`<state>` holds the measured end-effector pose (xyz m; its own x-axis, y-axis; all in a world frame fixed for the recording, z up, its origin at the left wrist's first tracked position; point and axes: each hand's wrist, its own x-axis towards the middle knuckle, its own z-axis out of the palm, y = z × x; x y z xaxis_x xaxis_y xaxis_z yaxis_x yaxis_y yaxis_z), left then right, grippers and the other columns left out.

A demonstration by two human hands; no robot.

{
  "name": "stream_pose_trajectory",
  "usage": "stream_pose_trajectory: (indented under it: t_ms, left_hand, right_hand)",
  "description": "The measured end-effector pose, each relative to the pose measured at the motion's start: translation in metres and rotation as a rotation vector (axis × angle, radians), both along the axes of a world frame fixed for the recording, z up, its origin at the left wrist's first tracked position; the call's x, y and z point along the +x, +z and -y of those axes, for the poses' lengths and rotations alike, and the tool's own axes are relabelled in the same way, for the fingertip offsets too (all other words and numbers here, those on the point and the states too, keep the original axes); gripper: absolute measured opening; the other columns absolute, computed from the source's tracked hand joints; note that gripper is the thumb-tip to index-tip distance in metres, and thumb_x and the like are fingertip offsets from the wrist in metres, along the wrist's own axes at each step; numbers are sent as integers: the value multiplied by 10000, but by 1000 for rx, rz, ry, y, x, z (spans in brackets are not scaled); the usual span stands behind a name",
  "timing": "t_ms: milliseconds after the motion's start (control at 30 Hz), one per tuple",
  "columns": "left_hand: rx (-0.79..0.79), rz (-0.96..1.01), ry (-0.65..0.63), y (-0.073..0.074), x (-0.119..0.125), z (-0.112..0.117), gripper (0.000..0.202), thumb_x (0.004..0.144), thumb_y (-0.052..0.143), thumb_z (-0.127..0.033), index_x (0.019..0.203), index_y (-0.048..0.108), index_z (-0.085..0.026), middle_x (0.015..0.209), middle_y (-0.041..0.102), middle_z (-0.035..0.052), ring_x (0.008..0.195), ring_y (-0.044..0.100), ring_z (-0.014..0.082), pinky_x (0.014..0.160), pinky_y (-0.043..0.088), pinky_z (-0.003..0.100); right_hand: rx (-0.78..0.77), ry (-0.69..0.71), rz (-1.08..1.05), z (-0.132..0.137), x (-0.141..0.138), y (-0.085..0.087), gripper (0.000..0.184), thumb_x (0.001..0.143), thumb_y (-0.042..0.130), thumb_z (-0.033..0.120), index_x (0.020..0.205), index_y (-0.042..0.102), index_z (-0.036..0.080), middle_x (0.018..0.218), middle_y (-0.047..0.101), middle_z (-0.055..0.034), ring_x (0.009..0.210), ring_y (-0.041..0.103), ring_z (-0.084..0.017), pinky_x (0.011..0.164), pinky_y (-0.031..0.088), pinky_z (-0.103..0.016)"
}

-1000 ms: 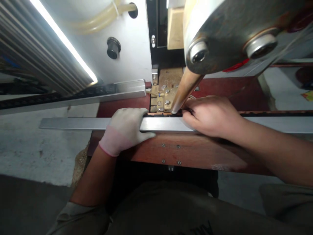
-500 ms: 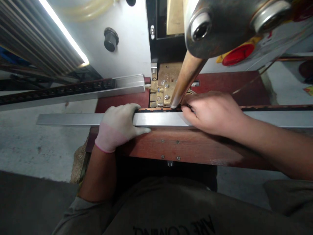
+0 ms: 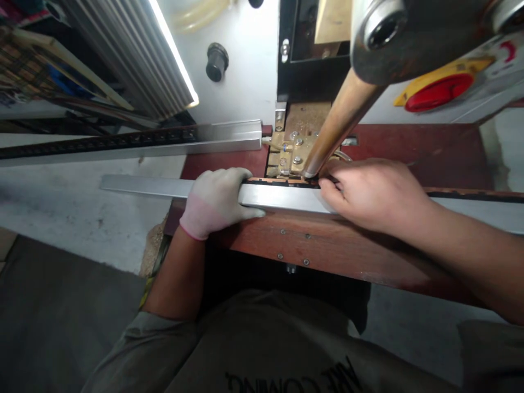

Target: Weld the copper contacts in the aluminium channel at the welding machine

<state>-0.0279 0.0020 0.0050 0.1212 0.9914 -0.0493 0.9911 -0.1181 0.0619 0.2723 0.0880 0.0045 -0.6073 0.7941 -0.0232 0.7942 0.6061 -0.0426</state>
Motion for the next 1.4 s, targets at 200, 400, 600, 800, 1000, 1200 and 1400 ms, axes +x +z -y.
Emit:
stream_pose_trajectory:
  t_ms: [200, 400, 600, 800, 1000, 1200, 1400]
  left_hand:
    - [-36, 21, 18, 1, 0, -1, 830, 806, 1037, -768, 1414, 836, -241, 1286, 919, 141, 1141, 865, 391, 996, 615, 490]
    - [-47, 20, 11, 2, 1, 1, 811, 824, 1035, -749, 1414, 820, -235, 1322, 909, 144, 1155, 850, 396, 1006, 609, 502]
    - [-73, 13, 36, 5, 4, 0, 816, 831, 1032, -740, 1428, 800, -235, 1364, 902, 147, 1216, 846, 413, 1051, 608, 513]
    - [-204, -5, 69, 20, 13, -13, 749, 835, 1006, -684, 1342, 716, -215, 1295, 893, 163, 1160, 852, 428, 982, 607, 505]
    - [-228, 16, 21, 21, 13, -21, 745, 796, 997, -703, 1281, 661, -248, 1235, 889, 142, 1071, 859, 401, 879, 621, 475]
    - [-41, 9, -58, 6, 6, -14, 679, 816, 987, -782, 1132, 688, -261, 1061, 882, 130, 931, 840, 379, 780, 626, 489]
    - [-56, -13, -102, 5, 0, -16, 646, 881, 949, -766, 1155, 690, -241, 1106, 879, 153, 1003, 847, 390, 832, 626, 491]
  right_hand:
    - [-9, 53, 24, 1, 1, 0, 570, 1158, 348, 428, 1038, 858, 202, 887, 832, -204, 725, 701, -346, 683, 330, -456]
    - [-7, 60, 92, 1, 0, 3, 619, 1173, 302, 408, 1089, 865, 164, 918, 857, -236, 769, 767, -376, 675, 350, -460]
    - [-46, 1, -10, -1, 3, -3, 533, 1151, 396, 469, 960, 838, 241, 890, 832, -205, 768, 751, -383, 703, 423, -489]
    - [-200, -93, -143, -12, 4, -3, 414, 1083, 523, 462, 1161, 875, 258, 1000, 882, -159, 908, 807, -387, 803, 551, -502]
    - [-372, -142, -312, -20, 1, -2, 338, 1030, 597, 439, 1105, 884, 277, 1213, 933, -107, 1128, 867, -357, 1029, 649, -498]
    - [-390, -167, -403, -18, 3, -3, 292, 1017, 630, 414, 1072, 896, 306, 1211, 937, -80, 1236, 862, -361, 1151, 643, -543]
    - [-389, -105, -377, -17, 7, -4, 280, 1021, 657, 405, 1110, 899, 295, 1157, 927, -90, 1106, 855, -329, 1024, 644, -475]
